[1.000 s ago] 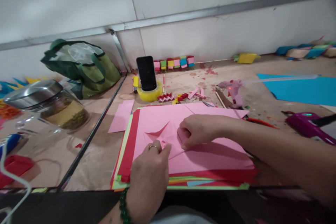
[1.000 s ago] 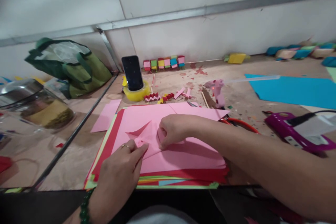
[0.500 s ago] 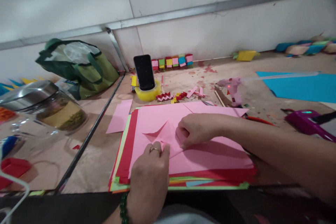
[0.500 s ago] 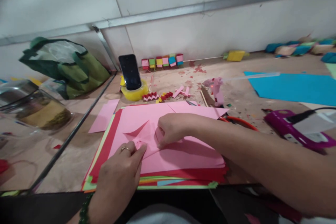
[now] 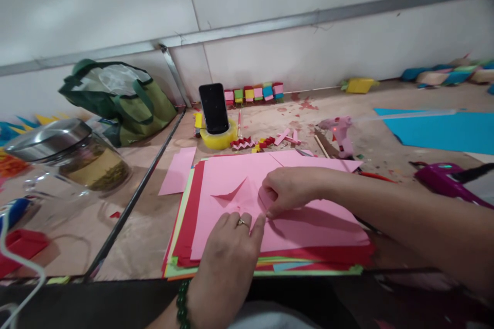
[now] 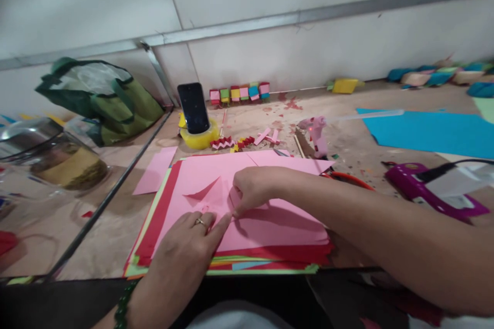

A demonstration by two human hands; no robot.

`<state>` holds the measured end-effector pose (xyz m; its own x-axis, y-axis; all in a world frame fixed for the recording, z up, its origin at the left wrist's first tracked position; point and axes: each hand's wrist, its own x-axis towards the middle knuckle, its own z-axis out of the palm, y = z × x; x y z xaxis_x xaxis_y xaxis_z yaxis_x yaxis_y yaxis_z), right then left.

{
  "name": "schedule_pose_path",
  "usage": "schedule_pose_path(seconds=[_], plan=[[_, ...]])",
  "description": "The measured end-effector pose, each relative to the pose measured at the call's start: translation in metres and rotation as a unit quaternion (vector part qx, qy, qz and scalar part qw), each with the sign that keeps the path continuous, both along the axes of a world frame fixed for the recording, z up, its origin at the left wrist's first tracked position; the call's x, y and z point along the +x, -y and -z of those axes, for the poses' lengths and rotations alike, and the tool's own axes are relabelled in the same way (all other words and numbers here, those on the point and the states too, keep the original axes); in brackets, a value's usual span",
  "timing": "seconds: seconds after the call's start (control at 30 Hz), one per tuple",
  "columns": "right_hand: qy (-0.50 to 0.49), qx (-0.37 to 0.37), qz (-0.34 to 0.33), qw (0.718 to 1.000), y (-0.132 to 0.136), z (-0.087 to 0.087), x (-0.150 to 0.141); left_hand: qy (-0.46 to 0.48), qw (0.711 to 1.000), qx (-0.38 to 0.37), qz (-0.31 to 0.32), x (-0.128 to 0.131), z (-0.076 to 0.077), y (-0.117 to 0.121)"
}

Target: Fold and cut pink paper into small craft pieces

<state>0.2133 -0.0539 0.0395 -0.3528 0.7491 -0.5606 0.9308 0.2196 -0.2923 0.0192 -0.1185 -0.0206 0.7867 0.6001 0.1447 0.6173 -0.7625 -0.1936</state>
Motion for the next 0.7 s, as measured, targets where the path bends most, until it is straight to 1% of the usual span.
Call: schedule_pose_path(seconds=[0.2, 0.4, 0.53, 0.7], plan=[[-0.004, -0.016, 0.009, 1.000, 0.0013, -0.0021, -0.0010, -0.005, 1.000, 0.007, -0.010, 0.0023, -0.0002, 0.0055], [-0.009, -0.016, 0.003, 1.000, 0.0021, -0.0031, 0.0003, -0.006, 1.000, 0.012, -0.027, 0.0025, 0.0032, 0.0096], [-0.014, -0.037, 0.013, 0.999, 0.0021, -0.0050, 0.0011, 0.000, 0.999, 0.020, -0.034, 0.0024, 0.0057, 0.0107], [-0.006, -0.038, 0.018, 0.999, 0.0010, -0.0044, 0.0011, -0.007, 0.999, 0.011, -0.040, 0.0012, 0.0033, 0.0091]])
